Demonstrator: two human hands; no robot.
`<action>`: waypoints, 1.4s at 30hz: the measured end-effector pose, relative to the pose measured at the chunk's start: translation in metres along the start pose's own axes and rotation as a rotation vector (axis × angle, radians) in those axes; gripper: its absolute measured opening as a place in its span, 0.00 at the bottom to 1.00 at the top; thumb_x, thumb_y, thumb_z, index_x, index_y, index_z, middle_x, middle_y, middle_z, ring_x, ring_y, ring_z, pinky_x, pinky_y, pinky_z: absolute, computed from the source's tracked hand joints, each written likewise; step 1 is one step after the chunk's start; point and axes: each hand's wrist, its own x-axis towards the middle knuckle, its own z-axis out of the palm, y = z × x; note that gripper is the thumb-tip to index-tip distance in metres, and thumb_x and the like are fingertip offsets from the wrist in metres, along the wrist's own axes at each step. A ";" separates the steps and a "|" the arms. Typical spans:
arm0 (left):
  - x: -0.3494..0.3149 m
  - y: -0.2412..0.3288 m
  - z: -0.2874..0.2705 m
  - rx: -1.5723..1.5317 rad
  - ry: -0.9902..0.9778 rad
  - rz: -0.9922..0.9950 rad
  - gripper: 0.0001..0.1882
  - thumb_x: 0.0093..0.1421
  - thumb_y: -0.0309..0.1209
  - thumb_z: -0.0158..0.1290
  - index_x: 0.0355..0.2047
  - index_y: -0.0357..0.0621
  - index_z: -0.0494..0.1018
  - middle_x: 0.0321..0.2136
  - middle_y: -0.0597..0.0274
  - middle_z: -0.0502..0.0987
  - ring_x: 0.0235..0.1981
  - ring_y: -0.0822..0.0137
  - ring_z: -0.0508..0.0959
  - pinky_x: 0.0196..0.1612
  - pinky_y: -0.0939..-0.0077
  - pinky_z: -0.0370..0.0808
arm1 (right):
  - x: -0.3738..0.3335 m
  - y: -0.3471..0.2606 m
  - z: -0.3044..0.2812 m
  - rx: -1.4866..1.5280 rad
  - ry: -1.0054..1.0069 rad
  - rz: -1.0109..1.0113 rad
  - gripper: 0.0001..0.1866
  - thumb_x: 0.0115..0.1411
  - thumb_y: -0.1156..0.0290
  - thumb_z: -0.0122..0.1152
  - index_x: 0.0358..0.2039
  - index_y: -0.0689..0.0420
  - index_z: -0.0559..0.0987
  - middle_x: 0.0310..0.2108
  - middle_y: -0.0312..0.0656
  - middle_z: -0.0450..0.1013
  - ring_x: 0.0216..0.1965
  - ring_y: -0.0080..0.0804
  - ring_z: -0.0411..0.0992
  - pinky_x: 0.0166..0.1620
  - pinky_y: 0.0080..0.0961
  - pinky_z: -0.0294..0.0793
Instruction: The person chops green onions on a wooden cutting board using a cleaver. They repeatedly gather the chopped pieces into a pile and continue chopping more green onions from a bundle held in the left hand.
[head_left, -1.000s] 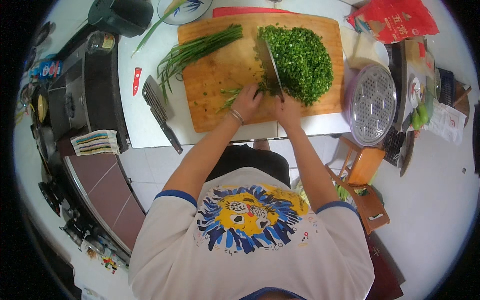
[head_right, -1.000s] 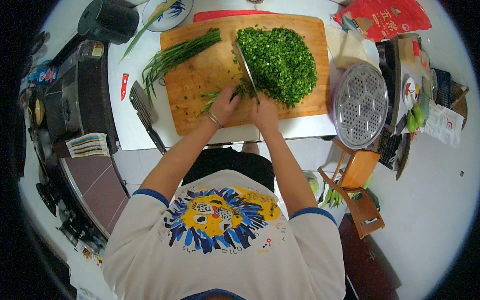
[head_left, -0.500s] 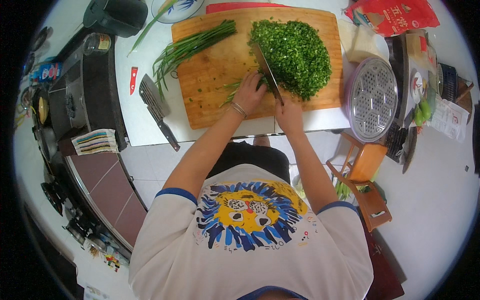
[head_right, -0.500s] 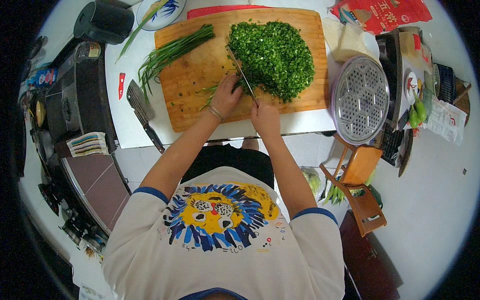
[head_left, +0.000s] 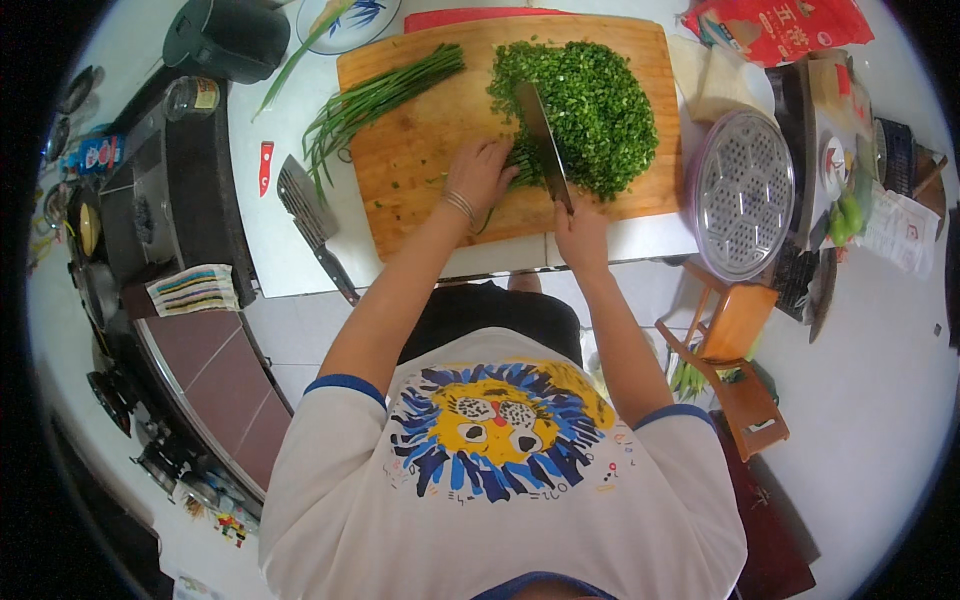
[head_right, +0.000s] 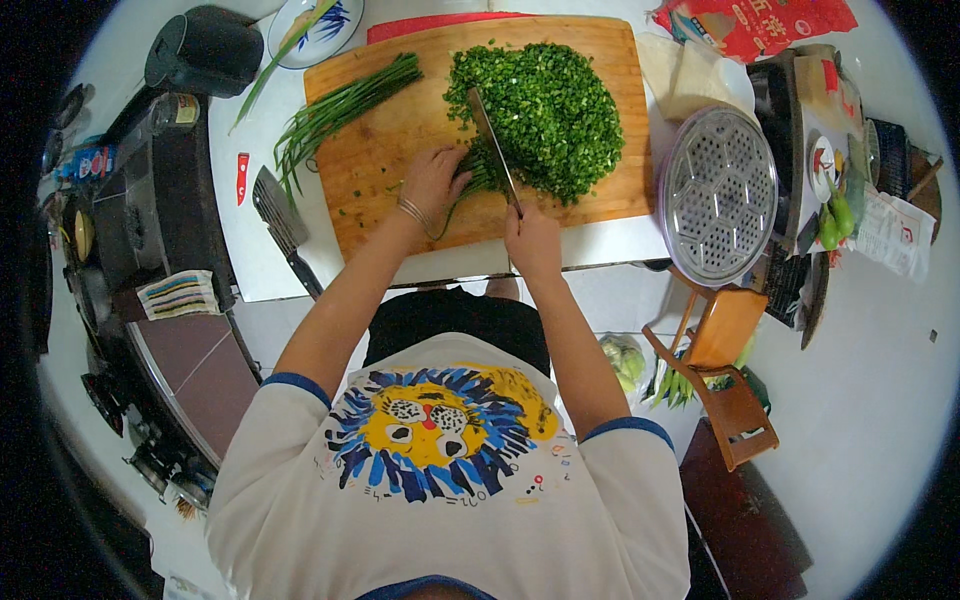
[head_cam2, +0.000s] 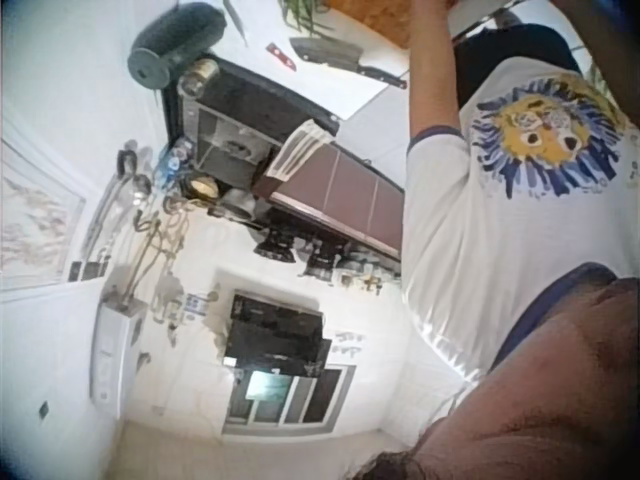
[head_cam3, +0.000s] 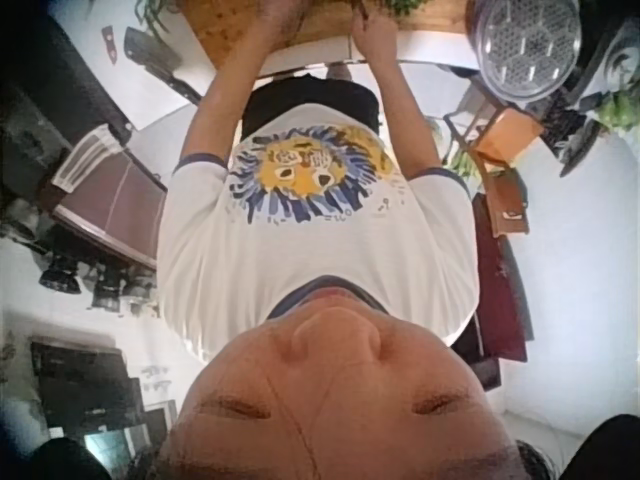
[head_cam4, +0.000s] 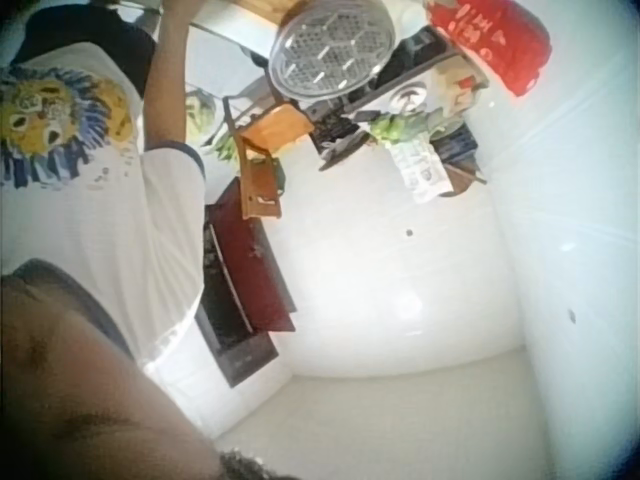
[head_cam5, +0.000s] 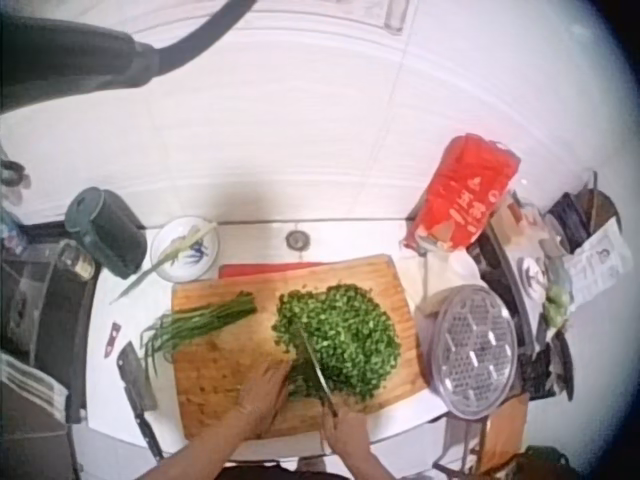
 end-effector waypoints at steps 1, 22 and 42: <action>-0.006 0.003 -0.001 0.001 0.023 0.026 0.24 0.53 0.33 0.55 0.50 0.39 0.66 0.46 0.49 0.71 0.50 0.52 0.68 0.53 0.60 0.65 | -0.001 -0.002 -0.001 0.001 -0.020 0.017 0.12 0.58 0.66 0.50 0.27 0.62 0.75 0.19 0.57 0.71 0.23 0.55 0.72 0.28 0.46 0.70; -0.023 -0.009 0.035 0.088 0.353 0.363 0.11 0.43 0.24 0.52 0.31 0.39 0.74 0.37 0.56 0.74 0.41 0.55 0.72 0.42 0.67 0.74 | -0.007 -0.003 0.013 -0.241 -0.073 -0.061 0.12 0.58 0.64 0.50 0.27 0.60 0.74 0.20 0.55 0.72 0.24 0.54 0.73 0.29 0.46 0.72; -0.020 -0.008 0.029 0.059 0.346 0.355 0.09 0.43 0.24 0.52 0.29 0.41 0.73 0.36 0.59 0.73 0.41 0.57 0.72 0.41 0.67 0.74 | 0.030 -0.004 0.032 -0.342 -0.267 0.091 0.12 0.58 0.65 0.49 0.31 0.61 0.75 0.24 0.58 0.73 0.28 0.56 0.73 0.33 0.46 0.72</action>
